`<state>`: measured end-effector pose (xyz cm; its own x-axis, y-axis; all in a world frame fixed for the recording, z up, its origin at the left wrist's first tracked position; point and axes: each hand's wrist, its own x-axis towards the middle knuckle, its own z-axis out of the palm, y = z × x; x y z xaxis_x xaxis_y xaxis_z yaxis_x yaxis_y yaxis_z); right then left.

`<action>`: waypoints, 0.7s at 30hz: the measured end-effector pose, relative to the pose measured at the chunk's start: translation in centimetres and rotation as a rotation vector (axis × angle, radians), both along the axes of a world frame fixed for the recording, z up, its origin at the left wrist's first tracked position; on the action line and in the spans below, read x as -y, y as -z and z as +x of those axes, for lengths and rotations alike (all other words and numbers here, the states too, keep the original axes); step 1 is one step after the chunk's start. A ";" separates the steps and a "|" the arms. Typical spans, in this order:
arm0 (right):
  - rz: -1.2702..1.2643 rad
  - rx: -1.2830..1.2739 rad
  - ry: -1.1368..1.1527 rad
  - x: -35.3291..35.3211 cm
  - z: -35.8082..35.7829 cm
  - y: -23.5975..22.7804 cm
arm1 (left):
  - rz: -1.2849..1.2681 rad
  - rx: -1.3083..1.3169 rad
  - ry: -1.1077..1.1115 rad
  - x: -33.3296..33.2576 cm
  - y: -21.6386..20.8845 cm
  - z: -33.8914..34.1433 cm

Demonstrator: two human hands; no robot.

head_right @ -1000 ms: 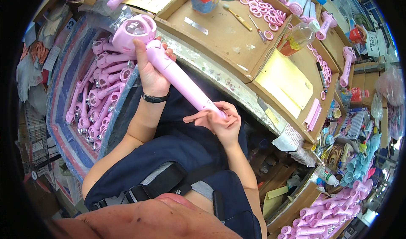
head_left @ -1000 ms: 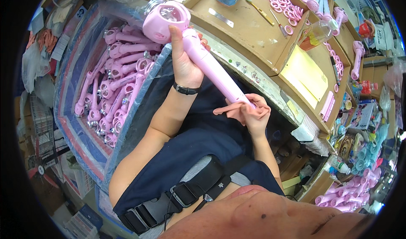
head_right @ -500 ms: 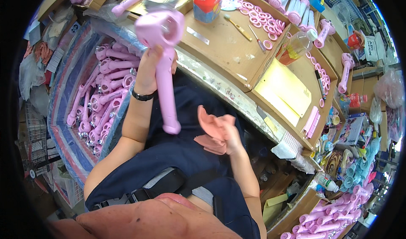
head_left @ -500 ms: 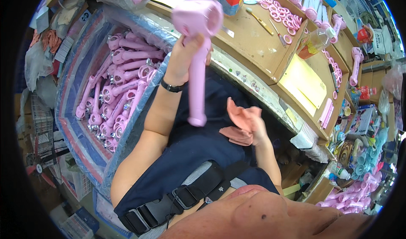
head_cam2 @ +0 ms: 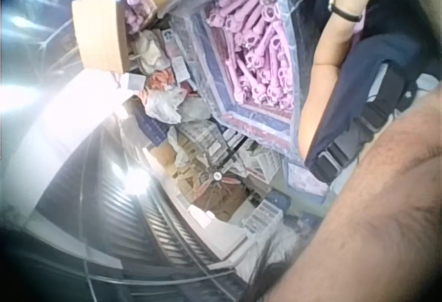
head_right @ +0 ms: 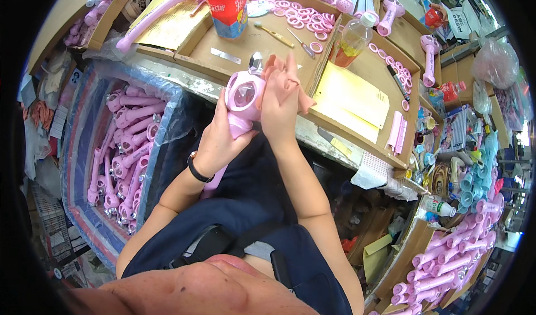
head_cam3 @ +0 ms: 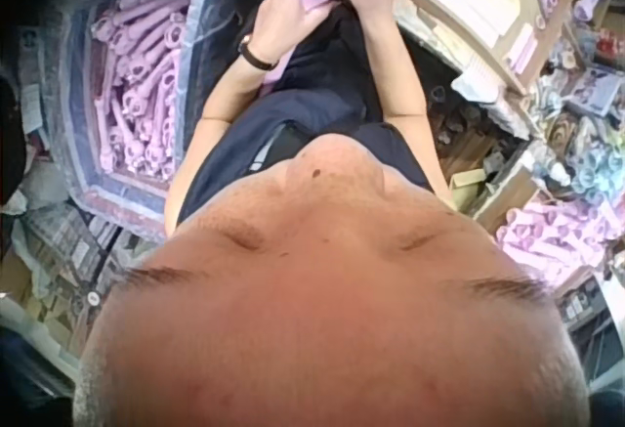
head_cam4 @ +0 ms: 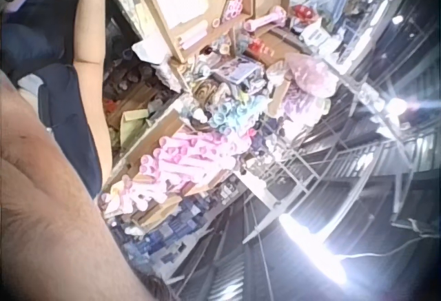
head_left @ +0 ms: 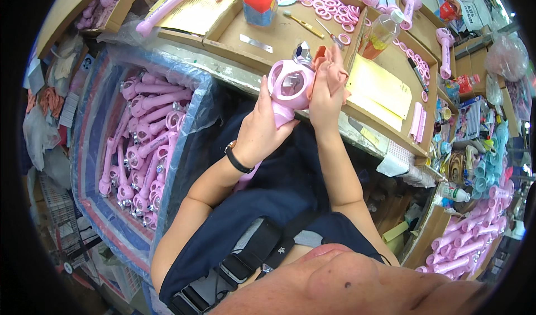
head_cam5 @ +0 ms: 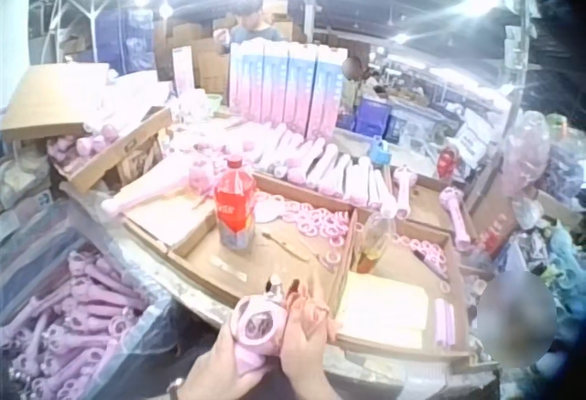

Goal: The person assembles pink light sticks by attaching a crown-shaped top, inserting a small component, and applying a sticker. They wipe the stick with a cloth, test the light function, and place the finished item on the table.

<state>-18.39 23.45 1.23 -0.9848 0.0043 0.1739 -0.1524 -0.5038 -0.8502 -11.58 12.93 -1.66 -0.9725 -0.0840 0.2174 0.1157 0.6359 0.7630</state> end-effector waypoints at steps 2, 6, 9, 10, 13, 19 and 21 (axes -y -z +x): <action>0.792 -0.321 0.295 0.8 1.0 0.1 | -0.032 0.064 -0.030 0.0 0.3 -0.1; 0.930 -0.387 0.354 0.8 2.0 1.5 | -0.043 0.051 0.004 0.0 0.7 -0.1; 0.215 0.146 -0.148 -2.4 -0.2 2.7 | -0.028 0.006 0.040 -0.4 0.2 0.8; 0.077 0.240 -0.204 -3.4 -0.6 3.0 | 0.011 -0.004 0.085 -0.4 0.0 0.9; -0.149 0.170 -0.300 -4.9 -1.8 3.7 | 0.138 -0.016 0.223 -0.2 -0.4 0.7; -0.545 -0.130 -0.704 -4.8 -1.6 3.1 | 1.206 0.744 0.756 1.1 0.7 -0.2; -0.462 -0.072 -0.699 -5.1 -1.4 2.7 | 1.666 0.776 0.937 0.9 1.3 -0.3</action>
